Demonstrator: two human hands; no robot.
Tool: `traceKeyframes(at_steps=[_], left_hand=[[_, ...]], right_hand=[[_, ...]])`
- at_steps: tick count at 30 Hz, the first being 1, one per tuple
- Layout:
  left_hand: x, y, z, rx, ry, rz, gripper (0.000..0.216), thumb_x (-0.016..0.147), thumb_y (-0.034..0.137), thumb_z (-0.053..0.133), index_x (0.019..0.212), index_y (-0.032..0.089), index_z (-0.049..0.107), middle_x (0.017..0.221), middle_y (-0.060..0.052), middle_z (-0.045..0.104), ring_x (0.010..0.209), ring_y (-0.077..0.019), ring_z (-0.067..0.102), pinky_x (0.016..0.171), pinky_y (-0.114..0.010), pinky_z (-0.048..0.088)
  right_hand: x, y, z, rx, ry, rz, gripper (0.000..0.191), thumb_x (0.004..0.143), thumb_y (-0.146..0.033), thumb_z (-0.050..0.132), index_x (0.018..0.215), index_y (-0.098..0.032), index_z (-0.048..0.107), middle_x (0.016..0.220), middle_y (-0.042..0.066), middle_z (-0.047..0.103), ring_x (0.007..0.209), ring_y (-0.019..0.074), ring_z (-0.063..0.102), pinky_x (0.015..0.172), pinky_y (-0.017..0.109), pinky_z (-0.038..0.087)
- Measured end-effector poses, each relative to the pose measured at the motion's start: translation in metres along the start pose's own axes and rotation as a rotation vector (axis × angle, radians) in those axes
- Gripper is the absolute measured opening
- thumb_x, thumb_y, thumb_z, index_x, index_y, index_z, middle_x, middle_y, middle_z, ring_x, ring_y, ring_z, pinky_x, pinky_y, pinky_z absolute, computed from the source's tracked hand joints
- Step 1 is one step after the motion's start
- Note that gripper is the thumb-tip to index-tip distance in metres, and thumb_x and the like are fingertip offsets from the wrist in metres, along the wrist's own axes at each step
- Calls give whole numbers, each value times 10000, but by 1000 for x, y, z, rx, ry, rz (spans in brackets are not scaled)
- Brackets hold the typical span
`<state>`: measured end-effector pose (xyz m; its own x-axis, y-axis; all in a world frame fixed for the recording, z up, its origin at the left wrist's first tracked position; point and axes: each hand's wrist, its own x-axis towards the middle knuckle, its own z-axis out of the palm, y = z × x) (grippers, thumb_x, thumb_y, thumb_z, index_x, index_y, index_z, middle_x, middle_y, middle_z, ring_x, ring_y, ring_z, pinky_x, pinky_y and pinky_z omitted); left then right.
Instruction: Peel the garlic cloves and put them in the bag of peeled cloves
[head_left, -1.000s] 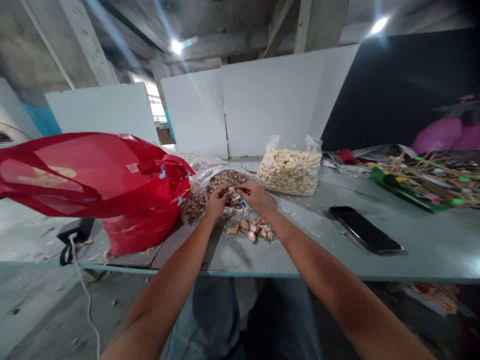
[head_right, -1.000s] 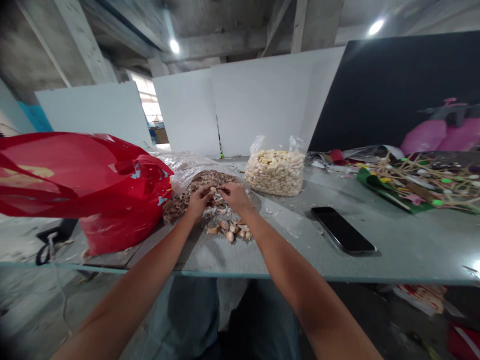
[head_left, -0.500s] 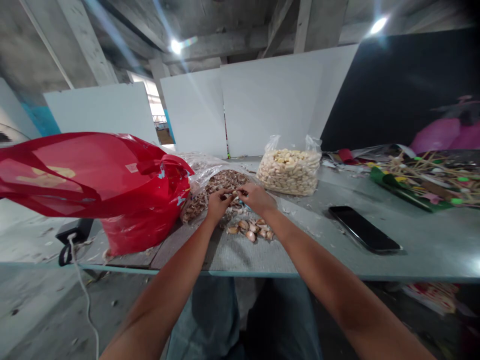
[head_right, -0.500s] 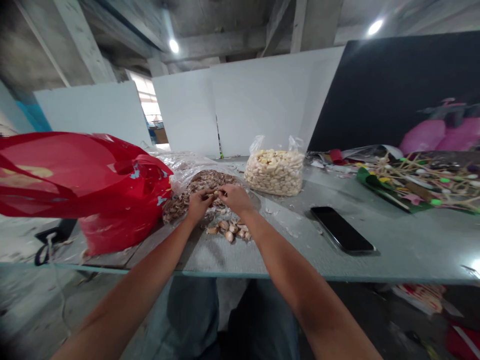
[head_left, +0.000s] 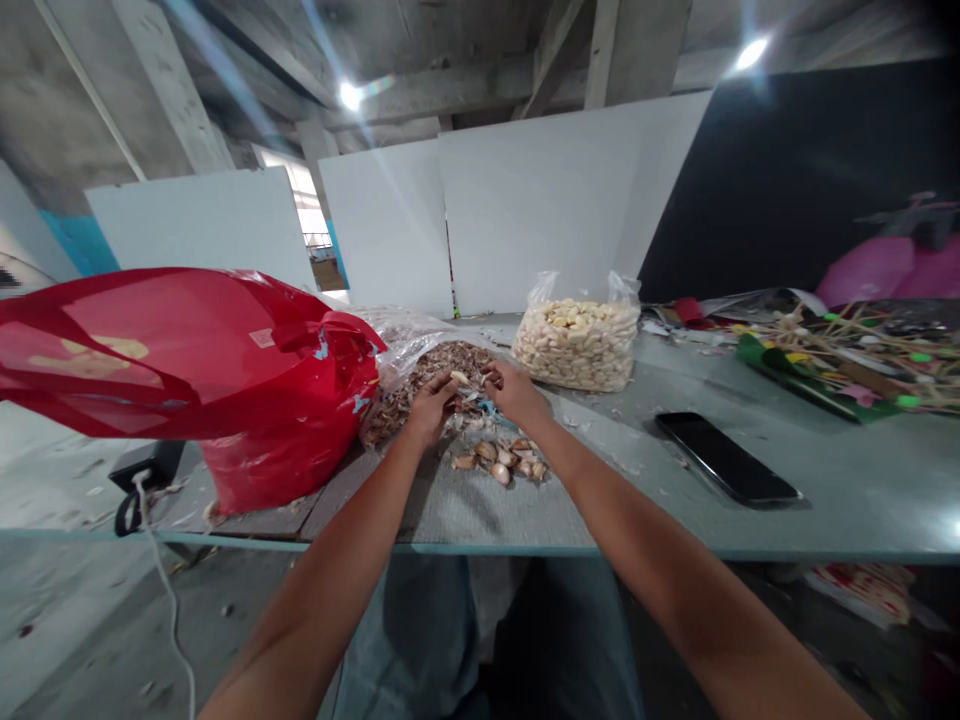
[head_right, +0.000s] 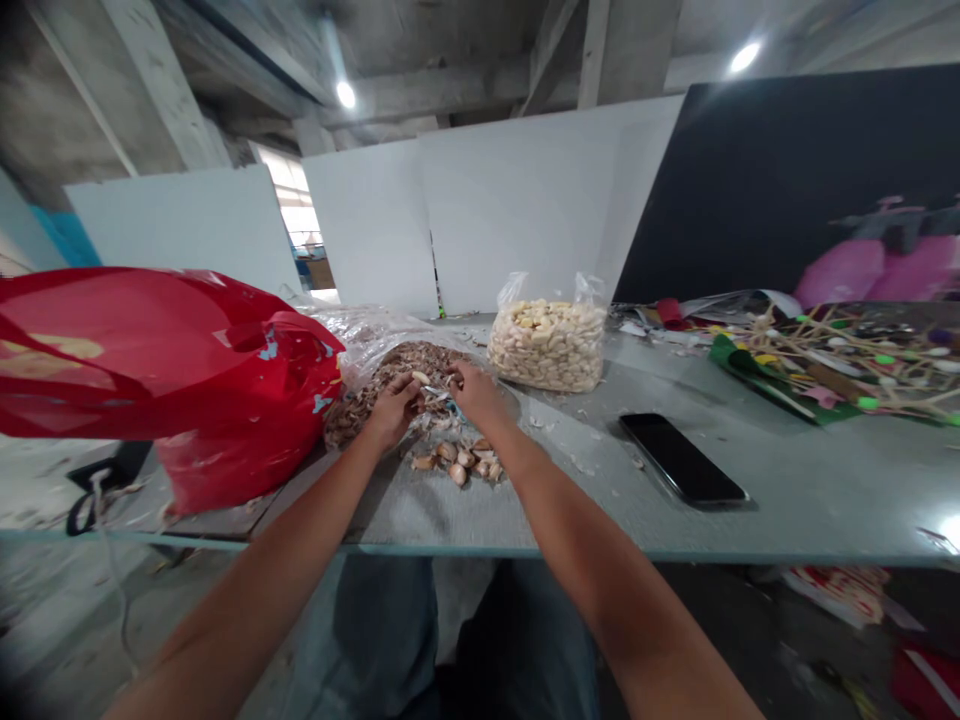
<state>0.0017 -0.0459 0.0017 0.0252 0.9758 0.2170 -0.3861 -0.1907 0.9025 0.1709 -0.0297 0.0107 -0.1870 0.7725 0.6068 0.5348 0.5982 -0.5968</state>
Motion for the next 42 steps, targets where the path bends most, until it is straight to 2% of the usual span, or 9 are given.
traceKeyframes(at_steps=[4,8,20,28,35,38,42], left_hand=[[-1,0,1,31,-18,3,432,558,362,842,870,146,635,610,58,555,469,-53,492,447,-196,376],[-1,0,0,48,-42,-6,425,569,373,834,879,150,648,609,56,553,460,-46,481,448,-192,365],[-2,1,-2,73,-64,-32,414,577,404,817,861,161,637,553,61,514,444,-46,436,446,-188,314],[1,-4,-4,111,-99,-45,376,607,411,799,837,163,636,515,59,494,436,-55,435,456,-189,322],[0,-3,-5,135,-108,-46,406,605,422,803,860,156,634,533,60,505,433,-51,441,450,-183,325],[1,-4,-4,166,-50,-33,464,555,441,826,871,152,647,561,58,523,438,-50,449,451,-187,340],[3,-4,-4,247,22,-6,517,517,475,834,890,149,684,581,53,544,439,-47,442,440,-191,353]], right_hand=[[0,-7,1,119,-36,-75,229,841,-196,525,990,-181,700,996,70,710,910,179,633,833,314,489],[-1,-12,0,256,-85,-40,248,843,-315,581,992,-174,719,902,56,727,777,166,646,734,298,510],[0,-8,-1,196,-138,-80,212,827,-246,589,958,-184,744,888,51,734,771,161,659,741,291,505],[-3,-11,-2,113,-53,-78,210,802,-215,563,942,-166,711,817,49,717,718,156,641,697,273,490],[0,-6,-5,100,137,-41,216,839,-299,517,935,-164,655,786,33,675,722,157,613,702,267,475],[0,-3,-3,96,67,-14,230,869,-309,482,950,-165,641,764,34,660,706,162,601,701,279,474],[-2,-1,5,206,-107,1,313,886,-283,472,1157,-173,582,802,31,670,662,147,596,675,283,483]])
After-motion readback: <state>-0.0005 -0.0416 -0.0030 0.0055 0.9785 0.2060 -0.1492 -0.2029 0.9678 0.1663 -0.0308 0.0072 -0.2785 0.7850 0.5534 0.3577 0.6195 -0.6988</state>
